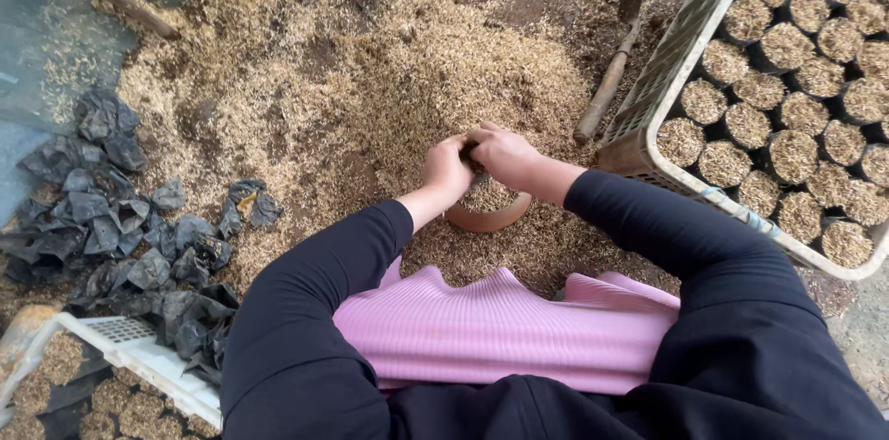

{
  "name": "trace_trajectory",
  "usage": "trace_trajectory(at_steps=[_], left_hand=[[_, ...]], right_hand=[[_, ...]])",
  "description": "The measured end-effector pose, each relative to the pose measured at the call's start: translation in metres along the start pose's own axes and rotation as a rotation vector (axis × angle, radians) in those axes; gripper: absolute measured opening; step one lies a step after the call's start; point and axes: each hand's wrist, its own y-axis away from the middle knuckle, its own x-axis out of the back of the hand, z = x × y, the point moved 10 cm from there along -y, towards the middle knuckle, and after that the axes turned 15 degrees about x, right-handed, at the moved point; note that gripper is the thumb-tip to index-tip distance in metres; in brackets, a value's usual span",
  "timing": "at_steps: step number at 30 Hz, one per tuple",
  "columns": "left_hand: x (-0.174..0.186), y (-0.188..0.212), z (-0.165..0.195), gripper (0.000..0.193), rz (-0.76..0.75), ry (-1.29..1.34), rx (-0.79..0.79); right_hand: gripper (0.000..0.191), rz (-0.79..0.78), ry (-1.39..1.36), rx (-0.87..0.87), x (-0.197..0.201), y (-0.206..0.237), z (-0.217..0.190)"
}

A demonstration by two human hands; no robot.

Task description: The person scoops wood shavings into a small pot using a scoop, then packs the material by hand and places the filled pot into a white crate. The person repeats this process multiple times.

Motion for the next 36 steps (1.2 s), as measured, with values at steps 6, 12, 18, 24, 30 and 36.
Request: trace_trajectory(at_steps=[6, 12, 18, 24, 30, 36], left_hand=[[0.002, -0.003, -0.004, 0.043, -0.022, 0.124, 0.019], [0.004, 0.0, 0.004, 0.038, 0.032, 0.132, -0.03], [0.007, 0.003, -0.005, 0.038, -0.166, 0.232, 0.221], [0.02, -0.004, 0.01, 0.027, -0.015, -0.065, -0.084], [0.004, -0.011, 0.007, 0.042, -0.013, -0.029, -0.211], [-0.006, -0.019, -0.006, 0.038, -0.011, 0.005, -0.149]], right_hand=[[0.023, -0.057, -0.232, -0.152, 0.008, 0.002, 0.021], [0.016, -0.166, 0.109, 0.15, -0.003, -0.013, -0.02], [0.031, -0.001, -0.574, -0.701, -0.003, 0.031, 0.117], [0.047, 0.138, -0.185, -0.239, -0.018, -0.006, 0.099], [0.039, -0.174, -0.453, -0.608, -0.02, 0.014, 0.127], [0.031, -0.116, -0.466, -0.257, 0.037, 0.006, 0.058]])
